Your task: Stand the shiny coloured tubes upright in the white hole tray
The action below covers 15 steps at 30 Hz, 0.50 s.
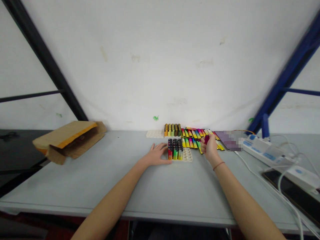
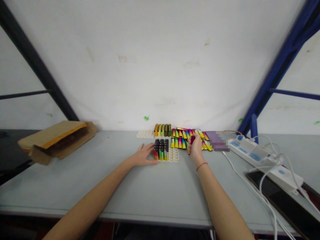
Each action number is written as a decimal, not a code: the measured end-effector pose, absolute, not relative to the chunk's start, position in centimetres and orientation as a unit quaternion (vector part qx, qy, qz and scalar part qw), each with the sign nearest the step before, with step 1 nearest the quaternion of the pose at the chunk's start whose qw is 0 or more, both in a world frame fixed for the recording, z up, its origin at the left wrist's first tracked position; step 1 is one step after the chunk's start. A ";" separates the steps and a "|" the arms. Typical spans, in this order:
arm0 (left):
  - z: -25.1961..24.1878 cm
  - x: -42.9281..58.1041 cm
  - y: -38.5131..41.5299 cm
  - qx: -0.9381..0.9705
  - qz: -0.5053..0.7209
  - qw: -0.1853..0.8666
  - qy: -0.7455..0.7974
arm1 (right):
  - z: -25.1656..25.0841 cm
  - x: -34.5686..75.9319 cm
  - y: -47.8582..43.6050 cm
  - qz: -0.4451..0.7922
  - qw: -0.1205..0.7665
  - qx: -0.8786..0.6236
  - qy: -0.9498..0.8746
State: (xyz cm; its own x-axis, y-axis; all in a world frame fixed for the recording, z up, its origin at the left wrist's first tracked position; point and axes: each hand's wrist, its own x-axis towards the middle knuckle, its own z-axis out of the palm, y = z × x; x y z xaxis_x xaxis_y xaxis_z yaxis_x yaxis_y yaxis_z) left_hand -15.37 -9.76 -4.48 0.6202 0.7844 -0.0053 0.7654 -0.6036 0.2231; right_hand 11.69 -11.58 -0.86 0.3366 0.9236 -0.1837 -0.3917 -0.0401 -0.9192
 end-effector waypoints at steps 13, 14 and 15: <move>-4.6 -15.4 -9.7 0.893 0.051 0.105 0.435 | -2.0 11.1 -11.4 0.466 0.639 -0.544 -0.282; -4.5 -15.4 -9.8 0.893 0.050 0.104 0.435 | -2.2 11.1 -11.3 0.467 0.635 -0.543 -0.290; -4.5 -15.4 -9.8 0.893 0.050 0.104 0.434 | -2.4 11.2 -11.2 0.466 0.630 -0.540 -0.306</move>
State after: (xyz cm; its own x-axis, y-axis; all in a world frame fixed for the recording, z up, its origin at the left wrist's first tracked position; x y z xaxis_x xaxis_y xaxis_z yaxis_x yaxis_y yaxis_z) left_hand -15.43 -9.77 -4.49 0.6175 0.7866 -0.0013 0.7658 -0.6009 0.2291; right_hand 11.19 -11.18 -2.39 0.3779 0.9184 -0.1171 -0.2569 -0.0175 -0.9663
